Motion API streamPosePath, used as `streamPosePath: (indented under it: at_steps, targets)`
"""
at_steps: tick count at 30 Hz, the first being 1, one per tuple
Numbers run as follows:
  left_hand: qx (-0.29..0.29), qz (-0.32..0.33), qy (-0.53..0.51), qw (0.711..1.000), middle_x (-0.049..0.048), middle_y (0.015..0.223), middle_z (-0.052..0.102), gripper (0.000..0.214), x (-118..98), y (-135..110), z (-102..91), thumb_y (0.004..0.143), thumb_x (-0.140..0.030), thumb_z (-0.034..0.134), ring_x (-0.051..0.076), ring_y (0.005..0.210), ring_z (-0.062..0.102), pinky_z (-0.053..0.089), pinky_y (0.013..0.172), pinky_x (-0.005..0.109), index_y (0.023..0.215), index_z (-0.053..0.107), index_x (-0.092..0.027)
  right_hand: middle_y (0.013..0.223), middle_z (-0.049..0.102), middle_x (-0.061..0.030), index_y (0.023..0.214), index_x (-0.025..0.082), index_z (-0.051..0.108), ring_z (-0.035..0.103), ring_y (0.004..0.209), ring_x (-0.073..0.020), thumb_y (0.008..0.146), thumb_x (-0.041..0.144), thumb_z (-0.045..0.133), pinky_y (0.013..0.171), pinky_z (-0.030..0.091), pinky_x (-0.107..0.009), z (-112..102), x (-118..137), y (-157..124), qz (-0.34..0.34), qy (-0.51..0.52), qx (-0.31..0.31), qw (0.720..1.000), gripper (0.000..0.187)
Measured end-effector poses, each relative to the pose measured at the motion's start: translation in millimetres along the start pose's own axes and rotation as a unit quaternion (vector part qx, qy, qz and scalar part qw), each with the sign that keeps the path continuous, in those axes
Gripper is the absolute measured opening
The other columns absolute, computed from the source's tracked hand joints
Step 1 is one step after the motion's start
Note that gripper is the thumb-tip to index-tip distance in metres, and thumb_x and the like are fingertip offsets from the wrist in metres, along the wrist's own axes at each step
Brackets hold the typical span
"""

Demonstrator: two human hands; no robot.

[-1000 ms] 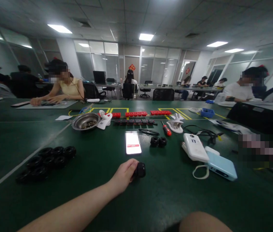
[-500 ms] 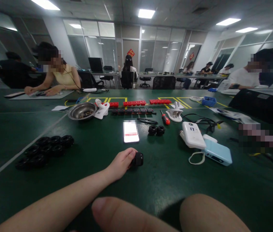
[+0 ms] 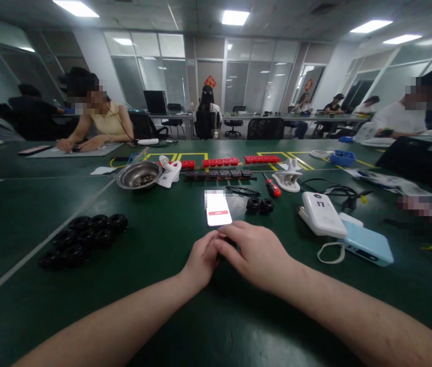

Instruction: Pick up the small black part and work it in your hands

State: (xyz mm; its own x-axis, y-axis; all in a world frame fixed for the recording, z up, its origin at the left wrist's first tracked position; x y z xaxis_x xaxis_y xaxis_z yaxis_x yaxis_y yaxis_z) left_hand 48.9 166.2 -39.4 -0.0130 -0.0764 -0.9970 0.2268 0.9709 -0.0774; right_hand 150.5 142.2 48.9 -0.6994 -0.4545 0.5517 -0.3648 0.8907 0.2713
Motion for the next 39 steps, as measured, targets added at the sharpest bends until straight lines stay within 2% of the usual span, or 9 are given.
streamPosePath:
  at_steps: [5, 10, 14, 19, 22, 28, 31, 35, 39]
  targets:
    - [-0.002, 0.092, 0.006, 0.996, -0.002, 0.059, 0.047, 0.035, -4, 3, -3.9, 0.083, -0.046, 0.032, 0.01, 0.047, 0.044, 0.033, 0.041, 0.019, 0.077, 0.05, -0.016, 0.063, 0.06, -0.0046, 0.075, 0.018, 0.059, 0.054, 0.054, -0.0156, 0.082, 0.053, 0.034, 0.045, 0.031, -0.023, 16, -24, 22, 0.028, -0.119, 0.094, 0.988, 0.043]
    - [-0.023, 0.028, -0.007, 0.999, -0.0047, 0.05, 0.045, 0.033, 7, 13, -6.8, 0.084, -0.043, 0.029, 0.008, 0.037, 0.042, 0.032, 0.035, 0.018, 0.072, 0.046, -0.017, 0.073, 0.06, -0.0022, 0.085, 0.019, 0.053, 0.055, 0.063, -0.0139, 0.081, 0.03, 0.047, 0.053, 0.037, -0.022, 25, -28, 18, -0.036, -0.031, 0.076, 0.996, 0.013]
    - [-0.047, 0.021, -0.047, 0.998, -0.0015, 0.064, 0.05, 0.031, 6, 11, -8.0, 0.084, -0.041, 0.03, 0.011, 0.053, 0.05, 0.039, 0.044, 0.019, 0.076, 0.048, -0.017, 0.07, 0.057, 0.0, 0.097, 0.02, 0.049, 0.053, 0.059, -0.0131, 0.08, 0.032, 0.048, 0.05, 0.037, -0.022, 22, -36, 16, 0.017, 0.056, 0.031, 0.998, 0.021]
    - [-0.043, 0.084, 0.015, 0.995, 0.0011, 0.074, 0.052, 0.031, -8, 1, -9.0, 0.084, -0.045, 0.032, 0.016, 0.069, 0.052, 0.043, 0.059, 0.025, 0.083, 0.049, -0.019, 0.067, 0.058, -0.0016, 0.083, 0.015, 0.056, 0.052, 0.059, -0.0137, 0.084, 0.035, 0.04, 0.051, 0.039, -0.024, 34, -43, 16, 0.051, 0.138, 0.068, 0.987, 0.025]
    - [-0.063, 0.083, 0.032, 0.994, 0.0004, 0.071, 0.051, 0.033, -8, 7, -13.4, 0.082, -0.047, 0.033, 0.015, 0.066, 0.051, 0.042, 0.056, 0.024, 0.078, 0.049, -0.019, 0.083, 0.059, -0.0042, 0.099, 0.016, 0.051, 0.054, 0.07, -0.0157, 0.081, 0.031, 0.048, 0.061, 0.044, -0.027, 38, -43, 14, -0.004, 0.136, 0.052, 0.989, 0.023]
    - [-0.116, -0.029, -0.057, 0.991, -0.0012, 0.065, 0.047, 0.035, 12, 19, -16.9, 0.079, -0.049, 0.033, 0.012, 0.053, 0.047, 0.034, 0.04, 0.019, 0.079, 0.048, -0.018, 0.117, 0.043, -0.0116, 0.12, 0.02, 0.037, 0.043, 0.104, -0.0243, 0.074, 0.019, 0.051, 0.087, 0.038, -0.04, 38, -35, 8, -0.195, -0.009, -0.018, 0.981, 0.048]
    - [-0.077, 0.029, -0.029, 0.996, -0.0019, 0.066, 0.047, 0.035, 5, 15, -12.1, 0.08, -0.049, 0.032, 0.01, 0.05, 0.045, 0.033, 0.04, 0.018, 0.083, 0.048, -0.018, 0.12, 0.04, -0.0122, 0.127, 0.019, 0.025, 0.046, 0.1, -0.0245, 0.072, 0.035, 0.055, 0.085, 0.04, -0.04, 34, -46, 9, -0.112, 0.051, -0.071, 0.99, 0.065]
    - [-0.037, 0.053, 0.024, 0.998, -0.0041, 0.058, 0.044, 0.037, 0, 10, -8.8, 0.082, -0.049, 0.028, 0.009, 0.044, 0.041, 0.032, 0.039, 0.019, 0.085, 0.047, -0.018, 0.078, 0.058, -0.003, 0.107, 0.019, 0.045, 0.054, 0.064, -0.0154, 0.083, 0.04, 0.039, 0.059, 0.045, -0.028, 47, -66, 7, 0.048, 0.162, -0.018, 0.986, 0.033]
    - [0.019, 0.066, 0.059, 0.996, -0.0011, 0.064, 0.049, 0.042, 0, 11, -5.7, 0.082, -0.052, 0.026, 0.009, 0.046, 0.043, 0.032, 0.04, 0.019, 0.087, 0.049, -0.017, 0.073, 0.057, -0.0013, 0.094, 0.018, 0.052, 0.053, 0.062, -0.0142, 0.078, 0.033, 0.05, 0.056, 0.043, -0.025, 51, -63, 2, 0.038, 0.183, 0.012, 0.982, 0.022]
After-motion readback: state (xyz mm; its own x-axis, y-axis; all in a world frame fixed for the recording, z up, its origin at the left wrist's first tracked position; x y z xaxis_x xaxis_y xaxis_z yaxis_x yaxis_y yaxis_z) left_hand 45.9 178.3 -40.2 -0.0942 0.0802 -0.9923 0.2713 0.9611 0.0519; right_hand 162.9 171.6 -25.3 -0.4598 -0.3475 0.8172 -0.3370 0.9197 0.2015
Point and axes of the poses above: each hand's wrist, its own y-axis towards the middle knuckle, its own z-axis out of the palm, x = y × z, the point moved 5 cm from there along y, towards the middle knuckle
